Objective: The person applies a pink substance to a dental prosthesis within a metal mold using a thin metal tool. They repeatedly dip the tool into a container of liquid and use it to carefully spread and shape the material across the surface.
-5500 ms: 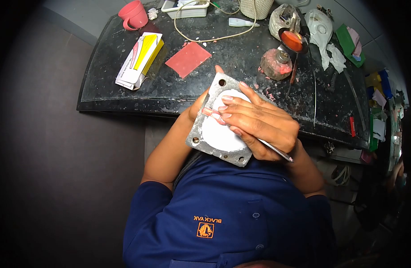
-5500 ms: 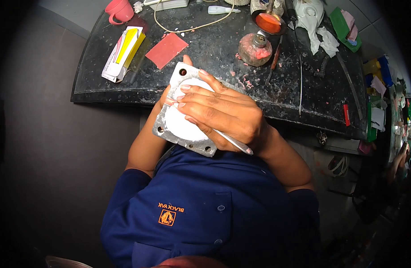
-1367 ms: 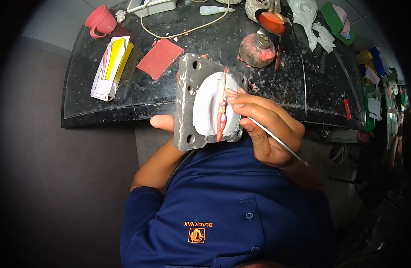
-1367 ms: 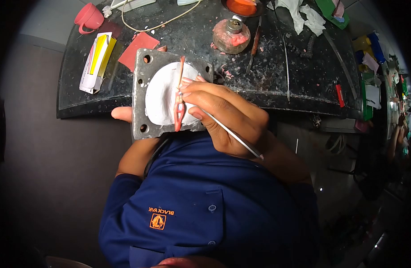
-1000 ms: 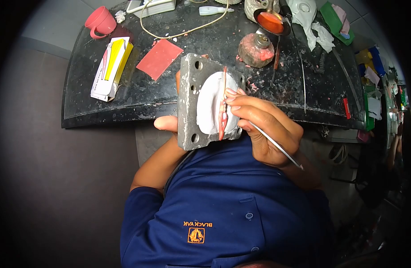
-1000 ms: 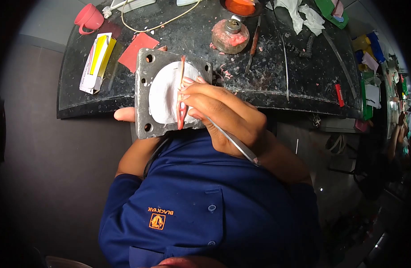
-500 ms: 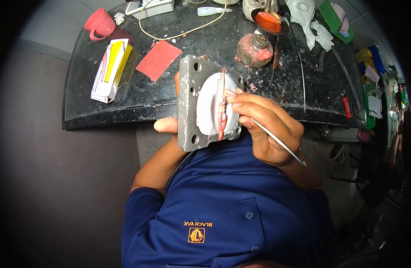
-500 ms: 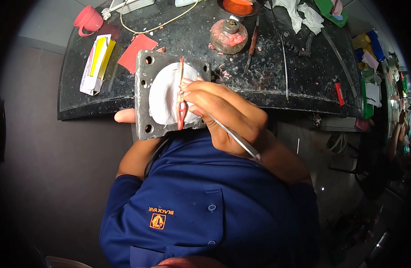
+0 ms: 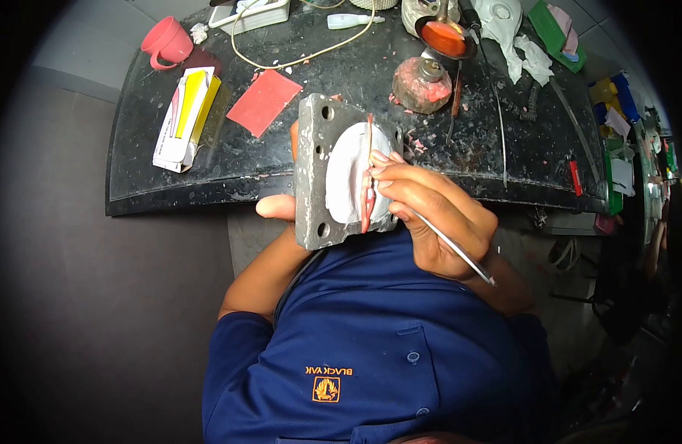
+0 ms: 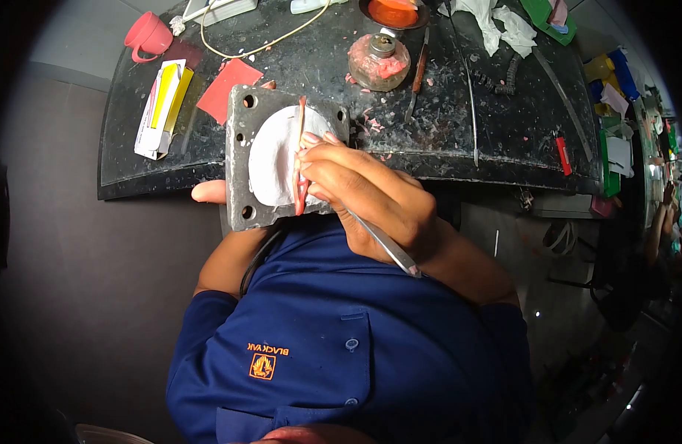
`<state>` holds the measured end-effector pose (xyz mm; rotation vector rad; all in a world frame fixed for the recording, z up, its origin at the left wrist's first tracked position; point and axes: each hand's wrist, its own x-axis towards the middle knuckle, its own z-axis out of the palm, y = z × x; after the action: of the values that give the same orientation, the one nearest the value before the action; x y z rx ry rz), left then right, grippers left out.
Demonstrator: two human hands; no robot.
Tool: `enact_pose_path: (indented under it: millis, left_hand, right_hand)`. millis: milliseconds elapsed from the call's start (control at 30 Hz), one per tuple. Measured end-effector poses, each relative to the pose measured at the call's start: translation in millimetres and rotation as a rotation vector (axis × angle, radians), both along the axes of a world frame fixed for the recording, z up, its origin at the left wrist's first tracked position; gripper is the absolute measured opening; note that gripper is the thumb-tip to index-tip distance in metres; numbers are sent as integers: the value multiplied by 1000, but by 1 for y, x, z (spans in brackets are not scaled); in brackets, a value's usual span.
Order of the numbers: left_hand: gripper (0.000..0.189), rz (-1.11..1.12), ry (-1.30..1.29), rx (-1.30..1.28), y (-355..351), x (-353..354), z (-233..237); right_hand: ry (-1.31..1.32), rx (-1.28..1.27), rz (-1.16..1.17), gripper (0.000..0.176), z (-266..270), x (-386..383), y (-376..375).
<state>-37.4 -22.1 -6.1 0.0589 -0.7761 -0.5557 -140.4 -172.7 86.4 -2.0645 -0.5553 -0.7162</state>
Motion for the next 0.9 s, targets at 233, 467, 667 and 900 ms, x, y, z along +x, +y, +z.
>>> enact_pose_path:
  millis: [233, 467, 667, 900]
  left_hand:
    - [130, -37, 61, 22, 4, 0, 2]
    - [137, -614, 274, -162, 21, 25, 2]
    - [129, -331, 519, 255, 30, 33, 16]
    - [121, -375, 555, 458, 30, 26, 35]
  right_hand:
    - [10, 85, 5, 17, -4, 2, -2]
    - [-73, 346, 13, 24, -9, 12, -20]
    - [10, 514, 75, 33, -14, 1, -26]
    - [-44, 266, 42, 20, -1, 11, -3]
